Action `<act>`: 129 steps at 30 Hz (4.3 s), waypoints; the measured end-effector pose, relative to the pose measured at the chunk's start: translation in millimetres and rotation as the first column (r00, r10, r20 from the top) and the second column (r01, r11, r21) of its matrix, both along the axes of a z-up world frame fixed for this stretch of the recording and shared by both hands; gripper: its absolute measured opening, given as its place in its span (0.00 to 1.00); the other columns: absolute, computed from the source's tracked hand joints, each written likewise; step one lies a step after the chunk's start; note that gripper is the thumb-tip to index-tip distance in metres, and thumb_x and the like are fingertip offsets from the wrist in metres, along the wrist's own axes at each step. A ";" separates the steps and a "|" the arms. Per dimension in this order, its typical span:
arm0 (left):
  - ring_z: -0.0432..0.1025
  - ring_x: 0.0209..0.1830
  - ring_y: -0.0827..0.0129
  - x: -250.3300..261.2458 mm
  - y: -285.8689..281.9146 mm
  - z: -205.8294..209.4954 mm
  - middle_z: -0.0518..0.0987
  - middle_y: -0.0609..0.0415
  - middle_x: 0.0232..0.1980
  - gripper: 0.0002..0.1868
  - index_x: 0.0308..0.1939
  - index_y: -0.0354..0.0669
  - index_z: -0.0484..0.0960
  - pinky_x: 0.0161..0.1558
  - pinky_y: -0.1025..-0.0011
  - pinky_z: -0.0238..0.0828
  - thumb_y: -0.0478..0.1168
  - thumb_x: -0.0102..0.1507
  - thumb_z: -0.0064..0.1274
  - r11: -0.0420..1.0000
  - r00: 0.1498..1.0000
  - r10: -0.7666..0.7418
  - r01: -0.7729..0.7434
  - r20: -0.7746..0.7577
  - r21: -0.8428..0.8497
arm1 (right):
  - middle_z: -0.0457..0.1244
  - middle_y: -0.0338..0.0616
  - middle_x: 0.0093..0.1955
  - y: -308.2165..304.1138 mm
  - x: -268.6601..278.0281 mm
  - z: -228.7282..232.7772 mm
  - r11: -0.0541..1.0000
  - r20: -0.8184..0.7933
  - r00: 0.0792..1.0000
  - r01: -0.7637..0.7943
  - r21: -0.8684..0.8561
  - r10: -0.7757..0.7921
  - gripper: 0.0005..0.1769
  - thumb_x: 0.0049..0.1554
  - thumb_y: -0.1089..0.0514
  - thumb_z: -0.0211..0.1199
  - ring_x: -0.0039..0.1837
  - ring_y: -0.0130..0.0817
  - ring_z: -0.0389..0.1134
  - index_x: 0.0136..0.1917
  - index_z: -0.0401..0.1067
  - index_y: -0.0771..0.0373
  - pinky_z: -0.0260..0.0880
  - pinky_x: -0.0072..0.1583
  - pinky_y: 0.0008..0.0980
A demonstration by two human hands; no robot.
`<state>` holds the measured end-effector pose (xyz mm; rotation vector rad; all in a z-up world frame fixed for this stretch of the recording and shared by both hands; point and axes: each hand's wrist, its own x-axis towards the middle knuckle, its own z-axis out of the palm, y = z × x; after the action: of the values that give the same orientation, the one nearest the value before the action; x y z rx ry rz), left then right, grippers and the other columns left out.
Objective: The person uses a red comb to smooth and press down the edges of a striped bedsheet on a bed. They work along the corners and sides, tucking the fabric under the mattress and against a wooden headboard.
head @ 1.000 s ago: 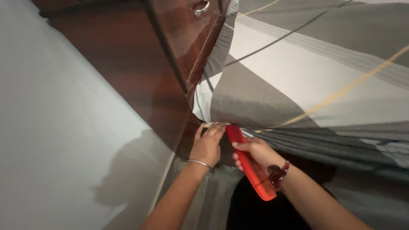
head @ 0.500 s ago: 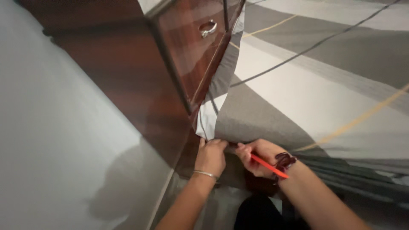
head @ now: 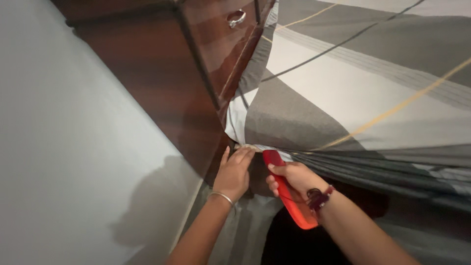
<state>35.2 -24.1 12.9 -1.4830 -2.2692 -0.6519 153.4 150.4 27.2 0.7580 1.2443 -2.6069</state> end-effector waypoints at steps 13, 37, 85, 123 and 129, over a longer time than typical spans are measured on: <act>0.61 0.74 0.54 9.8 34.4 -14.1 0.70 0.45 0.71 0.37 0.69 0.37 0.69 0.75 0.50 0.47 0.28 0.53 0.50 0.998 0.992 -0.063 0.063 0.114 0.003 | 0.63 0.49 0.35 10.7 1.5 0.6 0.994 0.030 0.997 0.070 0.082 -0.073 0.09 0.61 0.61 0.58 0.32 0.34 0.63 0.48 0.65 0.71 0.67 0.35 0.35; 0.54 0.78 0.51 31.1 36.7 -26.2 0.65 0.42 0.73 0.38 0.68 0.35 0.65 0.75 0.45 0.40 0.26 0.51 0.49 1.000 0.997 -0.021 0.019 0.071 0.022 | 0.62 0.45 0.33 33.2 36.2 -10.8 0.983 0.010 0.996 -0.090 0.162 0.090 0.12 0.62 0.55 0.59 0.31 0.36 0.63 0.52 0.63 0.64 0.67 0.35 0.38; 0.76 0.41 0.55 64.7 119.0 -20.1 0.78 0.51 0.41 0.03 0.40 0.42 0.81 0.45 0.59 0.73 0.36 0.64 0.57 0.915 0.998 -0.066 0.059 0.006 0.399 | 0.70 0.51 0.63 20.3 144.4 21.4 -0.090 -0.638 0.712 0.685 0.723 0.292 0.19 0.50 0.63 0.62 0.68 0.44 0.71 0.55 0.78 0.65 0.66 0.72 0.43; 0.68 0.68 0.54 70.5 67.1 -36.1 0.75 0.48 0.64 0.24 0.65 0.38 0.75 0.71 0.56 0.63 0.30 0.63 0.52 0.950 0.998 -0.022 0.039 -0.059 0.310 | 0.73 0.42 0.55 24.0 116.3 45.2 -0.113 -0.674 0.703 0.706 0.699 0.228 0.19 0.51 0.69 0.65 0.56 0.33 0.76 0.56 0.79 0.59 0.75 0.57 0.27; 0.68 0.71 0.55 57.4 68.8 -46.6 0.75 0.47 0.67 0.22 0.64 0.37 0.74 0.74 0.55 0.62 0.32 0.64 0.49 0.959 0.995 -0.013 0.041 -0.099 0.279 | 0.72 0.47 0.55 22.4 105.3 38.0 -0.085 -0.651 0.644 0.734 0.674 0.402 0.17 0.50 0.68 0.65 0.59 0.38 0.76 0.54 0.78 0.66 0.74 0.65 0.34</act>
<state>92.7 44.7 -33.7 -1.3775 -1.9905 -0.8518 258.6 172.8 65.2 -0.3816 3.8064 -1.3046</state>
